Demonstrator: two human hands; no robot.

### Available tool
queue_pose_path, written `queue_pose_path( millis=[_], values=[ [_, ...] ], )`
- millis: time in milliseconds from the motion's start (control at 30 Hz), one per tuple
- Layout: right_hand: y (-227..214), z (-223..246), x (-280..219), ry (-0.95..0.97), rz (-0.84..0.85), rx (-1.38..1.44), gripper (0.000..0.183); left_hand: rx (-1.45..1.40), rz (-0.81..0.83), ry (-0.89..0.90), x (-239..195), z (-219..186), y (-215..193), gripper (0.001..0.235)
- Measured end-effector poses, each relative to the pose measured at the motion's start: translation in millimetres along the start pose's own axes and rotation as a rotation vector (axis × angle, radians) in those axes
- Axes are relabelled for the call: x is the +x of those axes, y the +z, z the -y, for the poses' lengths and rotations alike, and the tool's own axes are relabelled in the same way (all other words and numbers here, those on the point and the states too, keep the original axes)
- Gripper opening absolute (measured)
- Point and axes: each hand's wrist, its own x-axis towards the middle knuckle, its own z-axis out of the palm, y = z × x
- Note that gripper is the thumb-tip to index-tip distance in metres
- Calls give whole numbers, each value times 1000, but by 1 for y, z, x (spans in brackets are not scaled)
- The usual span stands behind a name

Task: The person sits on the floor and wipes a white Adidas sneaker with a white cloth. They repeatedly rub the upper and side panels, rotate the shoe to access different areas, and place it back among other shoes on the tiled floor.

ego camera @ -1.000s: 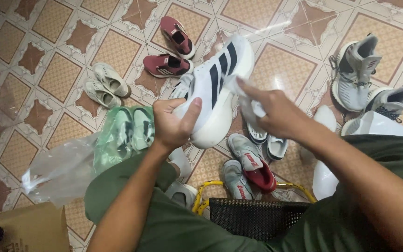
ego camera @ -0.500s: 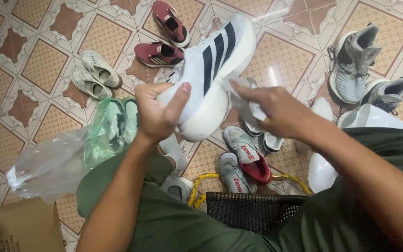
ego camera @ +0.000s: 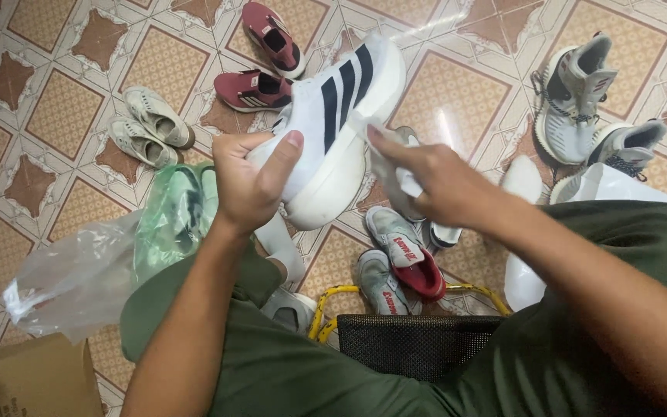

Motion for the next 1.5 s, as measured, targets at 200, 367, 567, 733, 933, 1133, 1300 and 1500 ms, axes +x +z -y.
queue_pose_path(
  millis=[200,367,567,733,933,1133,1300,1500],
  values=[
    [-1,25,-17,103,119,274,108,40,11,14,0,-12,-6,65],
    [-17,41,-24,-30,138,358,105,24,13,7,-1,-10,-6,64],
    [-23,40,-27,-67,146,458,95,21,12,15,3,-14,-3,66],
    [-30,46,-20,-54,202,583,72,39,-2,41,6,-11,-2,68],
    [-8,7,-22,83,132,899,50,62,-17,40,7,-8,-1,69],
    [-13,13,-16,115,15,1056,46,83,-27,41,7,-8,-1,65],
    [-20,27,-10,123,-22,1162,54,105,-60,38,9,-7,-2,66],
    [-37,83,15,534,-385,1796,59,121,-105,16,12,-14,-2,69]
  ],
)
